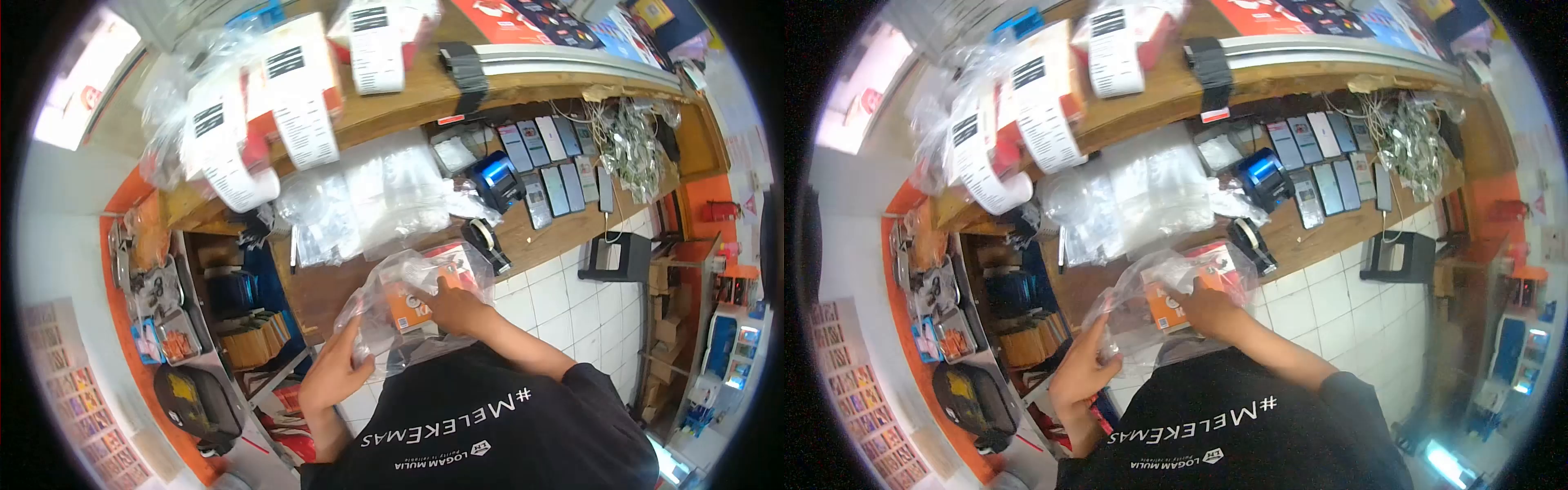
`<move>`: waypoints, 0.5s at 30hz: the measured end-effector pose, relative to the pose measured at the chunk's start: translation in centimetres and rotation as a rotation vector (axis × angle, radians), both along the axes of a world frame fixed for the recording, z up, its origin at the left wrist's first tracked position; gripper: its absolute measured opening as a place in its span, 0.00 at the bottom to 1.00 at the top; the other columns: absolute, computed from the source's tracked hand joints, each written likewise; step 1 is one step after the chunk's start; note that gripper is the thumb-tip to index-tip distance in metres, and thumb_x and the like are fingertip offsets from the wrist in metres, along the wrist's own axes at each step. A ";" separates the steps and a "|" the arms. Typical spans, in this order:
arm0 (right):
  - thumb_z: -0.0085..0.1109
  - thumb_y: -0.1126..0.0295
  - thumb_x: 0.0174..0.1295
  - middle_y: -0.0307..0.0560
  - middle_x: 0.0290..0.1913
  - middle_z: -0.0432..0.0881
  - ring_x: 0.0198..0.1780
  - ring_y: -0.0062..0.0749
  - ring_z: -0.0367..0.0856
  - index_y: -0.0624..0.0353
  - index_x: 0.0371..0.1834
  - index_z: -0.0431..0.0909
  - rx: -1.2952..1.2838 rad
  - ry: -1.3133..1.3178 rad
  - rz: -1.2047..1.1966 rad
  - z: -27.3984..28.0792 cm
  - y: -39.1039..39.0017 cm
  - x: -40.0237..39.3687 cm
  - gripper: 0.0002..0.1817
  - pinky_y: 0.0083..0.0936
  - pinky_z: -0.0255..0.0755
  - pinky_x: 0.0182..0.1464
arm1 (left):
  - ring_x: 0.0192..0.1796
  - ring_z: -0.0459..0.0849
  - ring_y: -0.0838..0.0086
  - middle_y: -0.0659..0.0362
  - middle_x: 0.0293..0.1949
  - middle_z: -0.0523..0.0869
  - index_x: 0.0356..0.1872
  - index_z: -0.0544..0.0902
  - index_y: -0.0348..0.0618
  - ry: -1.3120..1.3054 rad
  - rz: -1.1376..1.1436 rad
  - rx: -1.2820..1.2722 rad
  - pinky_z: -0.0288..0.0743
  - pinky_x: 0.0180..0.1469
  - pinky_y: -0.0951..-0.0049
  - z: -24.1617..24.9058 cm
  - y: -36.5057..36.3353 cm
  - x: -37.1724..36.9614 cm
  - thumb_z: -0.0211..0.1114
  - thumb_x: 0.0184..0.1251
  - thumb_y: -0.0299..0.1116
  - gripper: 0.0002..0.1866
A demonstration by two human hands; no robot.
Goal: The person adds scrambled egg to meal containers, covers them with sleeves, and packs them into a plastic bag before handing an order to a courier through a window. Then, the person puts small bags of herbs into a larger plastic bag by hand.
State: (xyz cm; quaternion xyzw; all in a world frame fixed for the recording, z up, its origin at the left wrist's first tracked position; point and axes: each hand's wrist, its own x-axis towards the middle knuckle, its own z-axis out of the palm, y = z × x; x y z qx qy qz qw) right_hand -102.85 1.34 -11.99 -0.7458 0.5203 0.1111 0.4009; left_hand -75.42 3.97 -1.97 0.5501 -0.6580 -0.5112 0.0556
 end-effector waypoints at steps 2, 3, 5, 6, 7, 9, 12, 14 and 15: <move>0.59 0.68 0.66 0.70 0.53 0.83 0.46 0.58 0.88 0.52 0.72 0.71 -0.147 -0.114 0.091 3.0 0.3 -2.4 0.29 0.48 0.82 0.50 | 0.57 0.81 0.50 0.34 0.68 0.73 0.77 0.67 0.42 -0.049 -0.010 -0.030 0.76 0.58 0.60 1.3 -0.1 -0.4 0.72 0.61 0.33 0.42; 0.60 0.68 0.65 0.68 0.51 0.84 0.45 0.57 0.89 0.54 0.69 0.74 0.094 -0.274 -0.009 4.2 -0.7 -4.0 0.27 0.48 0.82 0.50 | 0.59 0.80 0.49 0.34 0.70 0.72 0.77 0.69 0.43 -0.094 -0.030 -0.079 0.74 0.61 0.59 2.0 0.1 -0.6 0.73 0.61 0.33 0.40; 0.62 0.67 0.63 0.65 0.47 0.86 0.43 0.55 0.89 0.56 0.63 0.80 0.581 -0.589 -0.193 5.5 -5.4 -7.5 0.23 0.48 0.82 0.50 | 0.64 0.77 0.46 0.35 0.75 0.67 0.75 0.73 0.47 -0.258 -0.133 -0.314 0.69 0.68 0.55 4.0 0.9 -0.9 0.74 0.61 0.35 0.38; 0.63 0.66 0.62 0.64 0.47 0.86 0.41 0.53 0.90 0.57 0.57 0.82 0.241 -0.516 -0.233 2.8 -7.2 -9.1 0.20 0.47 0.82 0.49 | 0.75 0.68 0.44 0.38 0.81 0.57 0.74 0.75 0.51 -0.317 -0.062 -0.278 0.58 0.76 0.51 5.2 0.9 -1.5 0.74 0.61 0.35 0.36; 0.65 0.65 0.61 0.62 0.48 0.87 0.40 0.51 0.90 0.58 0.52 0.84 -0.098 -0.438 -0.270 -1.5 -9.0 -10.2 0.17 0.46 0.83 0.47 | 0.77 0.65 0.44 0.39 0.81 0.57 0.74 0.75 0.50 -0.357 -0.053 -0.300 0.57 0.77 0.51 6.0 1.2 -1.9 0.74 0.61 0.33 0.37; 0.63 0.70 0.62 0.57 0.41 0.88 0.44 0.48 0.90 0.62 0.41 0.85 -0.477 -0.059 -0.526 -8.0 -12.5 -10.1 0.09 0.42 0.84 0.46 | 0.82 0.59 0.44 0.41 0.82 0.55 0.76 0.73 0.50 -0.440 -0.046 -0.348 0.54 0.80 0.53 7.4 1.6 -2.6 0.73 0.60 0.30 0.39; 0.63 0.71 0.60 0.60 0.38 0.88 0.44 0.54 0.89 0.62 0.35 0.85 -0.841 0.162 -0.369 -19.0 -15.1 -10.8 0.06 0.43 0.83 0.46 | 0.80 0.62 0.43 0.42 0.82 0.57 0.75 0.73 0.46 -0.302 0.010 -0.365 0.59 0.78 0.53 9.0 -0.6 -6.1 0.75 0.59 0.30 0.39; 0.63 0.71 0.60 0.61 0.36 0.87 0.43 0.57 0.88 0.61 0.33 0.85 -0.658 0.218 -0.325 -21.9 -16.1 -11.2 0.06 0.44 0.82 0.46 | 0.79 0.64 0.44 0.42 0.81 0.60 0.75 0.73 0.44 -0.201 -0.030 -0.358 0.60 0.77 0.54 9.1 -2.7 -8.3 0.74 0.62 0.31 0.38; 0.62 0.72 0.60 0.61 0.37 0.87 0.43 0.56 0.88 0.61 0.34 0.85 -0.627 0.137 -0.364 -21.2 -16.1 -11.4 0.05 0.44 0.81 0.45 | 0.79 0.64 0.45 0.42 0.80 0.61 0.75 0.72 0.44 -0.142 -0.072 -0.354 0.60 0.77 0.55 8.5 -3.8 -9.3 0.73 0.63 0.32 0.37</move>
